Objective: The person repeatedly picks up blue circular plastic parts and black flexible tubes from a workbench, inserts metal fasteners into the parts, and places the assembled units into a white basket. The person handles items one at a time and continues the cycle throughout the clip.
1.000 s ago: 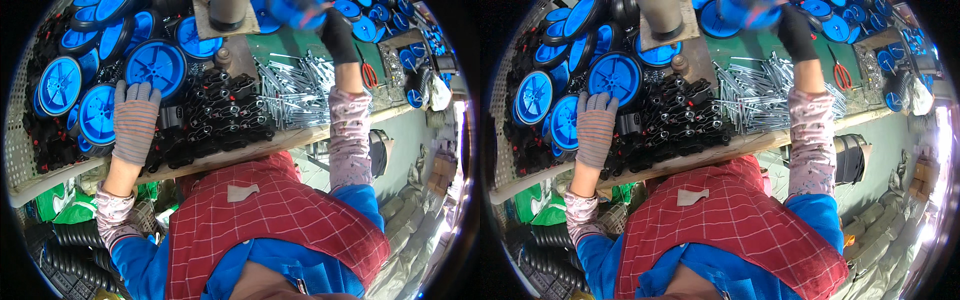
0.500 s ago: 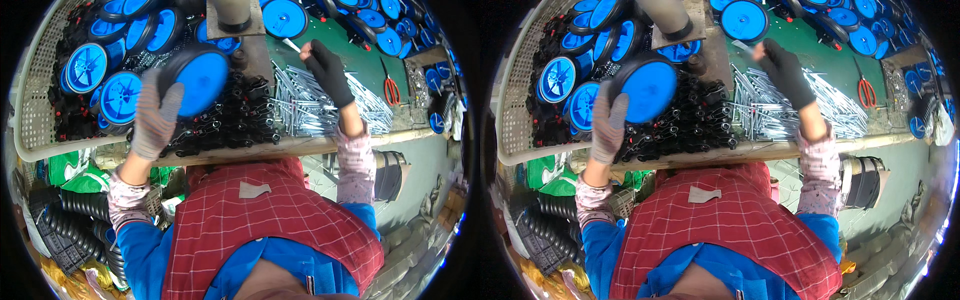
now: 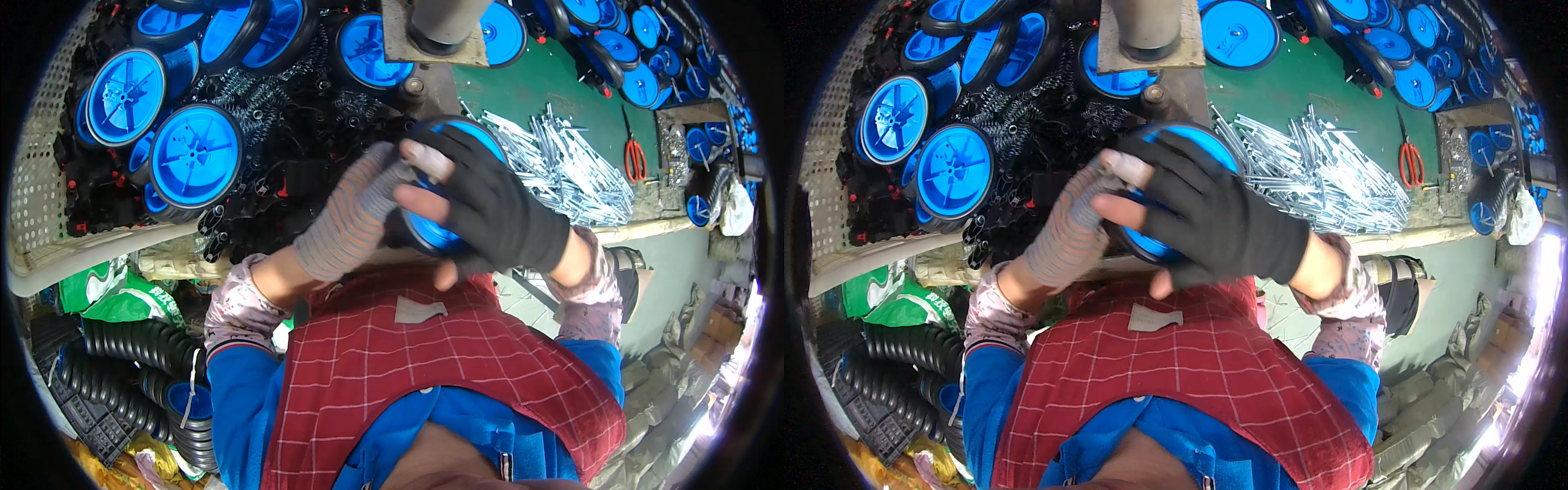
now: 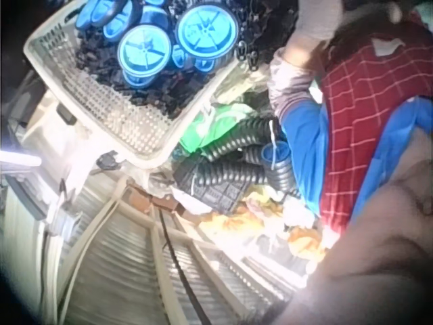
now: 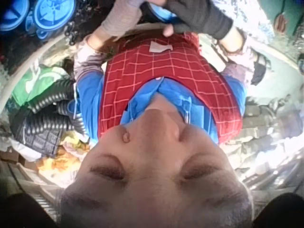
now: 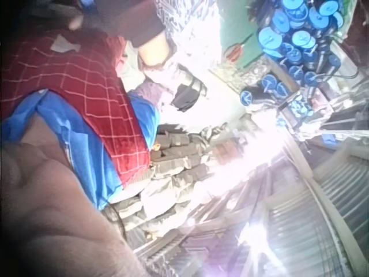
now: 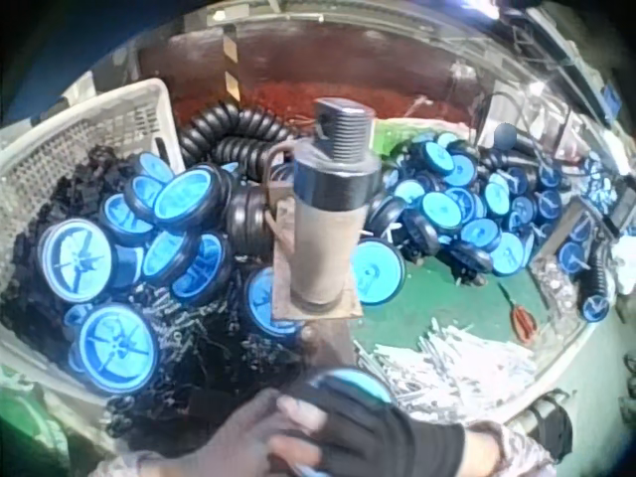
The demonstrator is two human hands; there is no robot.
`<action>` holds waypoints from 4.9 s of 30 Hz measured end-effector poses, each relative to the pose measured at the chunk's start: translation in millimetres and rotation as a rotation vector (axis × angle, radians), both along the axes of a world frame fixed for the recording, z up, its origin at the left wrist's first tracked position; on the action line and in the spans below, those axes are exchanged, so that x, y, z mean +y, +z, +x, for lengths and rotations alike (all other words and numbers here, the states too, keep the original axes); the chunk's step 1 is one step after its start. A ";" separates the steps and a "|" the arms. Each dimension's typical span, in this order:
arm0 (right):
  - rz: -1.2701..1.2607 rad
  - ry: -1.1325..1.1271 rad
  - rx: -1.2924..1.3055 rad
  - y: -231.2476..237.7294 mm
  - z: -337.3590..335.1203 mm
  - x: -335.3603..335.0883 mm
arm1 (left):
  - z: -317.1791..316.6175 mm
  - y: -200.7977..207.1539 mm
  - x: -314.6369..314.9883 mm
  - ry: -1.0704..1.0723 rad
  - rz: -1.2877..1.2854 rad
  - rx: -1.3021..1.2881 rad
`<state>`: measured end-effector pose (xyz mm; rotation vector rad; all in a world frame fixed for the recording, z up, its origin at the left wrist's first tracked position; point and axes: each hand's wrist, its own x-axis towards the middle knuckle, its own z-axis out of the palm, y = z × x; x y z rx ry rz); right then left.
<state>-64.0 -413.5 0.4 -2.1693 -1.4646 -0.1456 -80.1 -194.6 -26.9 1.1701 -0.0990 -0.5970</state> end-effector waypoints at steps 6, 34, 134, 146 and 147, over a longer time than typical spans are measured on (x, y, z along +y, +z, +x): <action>-0.156 -0.373 -0.275 -24.0 -41.2 -48.4 | 4.7 -8.8 -11.2 -0.345 -0.422 0.383; 1.357 -1.015 0.582 -124.1 35.3 -27.5 | 101.6 -46.8 -34.8 0.144 0.432 0.018; 1.093 -1.065 0.490 -120.1 31.1 -7.2 | 94.1 -35.5 -32.8 0.063 0.389 -0.009; 0.927 -1.033 0.534 -106.8 16.8 30.2 | 106.1 -47.5 -31.2 0.044 0.369 0.067; 0.836 -1.021 0.418 -106.7 18.1 36.1 | 106.1 -46.0 -30.5 0.025 0.362 0.073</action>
